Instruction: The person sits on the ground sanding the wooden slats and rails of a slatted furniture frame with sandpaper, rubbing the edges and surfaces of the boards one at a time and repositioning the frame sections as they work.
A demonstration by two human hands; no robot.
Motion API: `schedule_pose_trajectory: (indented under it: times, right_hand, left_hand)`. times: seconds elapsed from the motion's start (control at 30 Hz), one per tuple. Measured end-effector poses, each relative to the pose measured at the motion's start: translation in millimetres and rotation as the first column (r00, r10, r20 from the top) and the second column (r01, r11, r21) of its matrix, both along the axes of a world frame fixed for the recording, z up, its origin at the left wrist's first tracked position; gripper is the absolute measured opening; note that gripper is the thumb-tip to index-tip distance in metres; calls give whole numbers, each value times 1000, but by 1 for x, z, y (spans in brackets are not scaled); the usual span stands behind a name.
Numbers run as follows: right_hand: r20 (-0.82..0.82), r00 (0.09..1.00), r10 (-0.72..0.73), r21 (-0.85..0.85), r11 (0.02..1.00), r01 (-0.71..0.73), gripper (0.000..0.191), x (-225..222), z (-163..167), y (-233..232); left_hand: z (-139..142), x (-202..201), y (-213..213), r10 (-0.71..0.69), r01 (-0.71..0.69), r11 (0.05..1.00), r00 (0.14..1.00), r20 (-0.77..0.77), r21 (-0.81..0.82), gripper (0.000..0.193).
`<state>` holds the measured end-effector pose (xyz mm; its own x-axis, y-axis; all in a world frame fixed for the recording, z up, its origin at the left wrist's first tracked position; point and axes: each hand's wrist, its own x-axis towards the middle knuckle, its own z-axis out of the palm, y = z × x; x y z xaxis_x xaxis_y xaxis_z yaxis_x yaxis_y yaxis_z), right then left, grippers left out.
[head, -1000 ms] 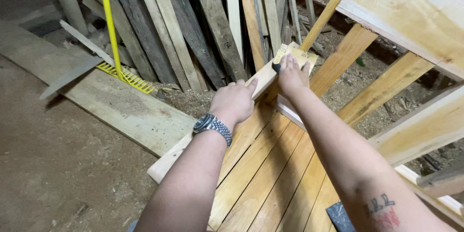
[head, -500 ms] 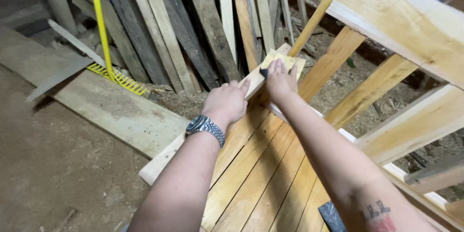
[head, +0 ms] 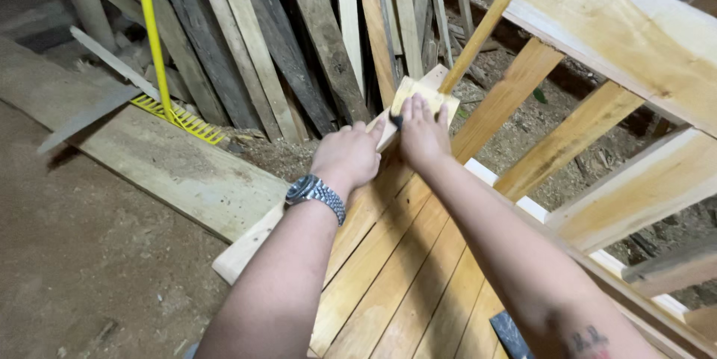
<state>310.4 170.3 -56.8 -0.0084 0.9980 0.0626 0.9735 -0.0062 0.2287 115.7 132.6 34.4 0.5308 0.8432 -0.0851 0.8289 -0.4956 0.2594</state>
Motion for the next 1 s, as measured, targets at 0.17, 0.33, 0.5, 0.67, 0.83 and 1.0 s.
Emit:
schedule_pose_trajectory:
  times: [0.17,0.33,0.5,0.67,0.83,1.0]
  right_hand:
    - [-36,992,120,54,991,-118,71,-16,5,-20]
    - [-133,991,5,0,1000,-5,74,0,15,-1]
    - [-95,987,130,129,985,-117,68,-12,-7,-13]
    - [-168,959,230,62,973,-222,79,3,-7,-10]
    - [-294,954,52,6,999,-52,77,31,9,30]
    - [-157,980,125,90,990,-112,70,21,-2,0]
  left_hand:
    - [2,0,-1,-1,1,1000,1000,-12,16,62]
    - [2,0,0,10,-10,1000,999,-39,-1,71]
    - [-1,1,2,30,-30,1000,999,10,5,73]
    - [-5,2,2,37,-37,999,999,-15,-12,73]
    - [-4,2,2,30,-30,1000,1000,-8,8,75]
    - [-1,3,2,28,-28,1000,1000,4,-12,74]
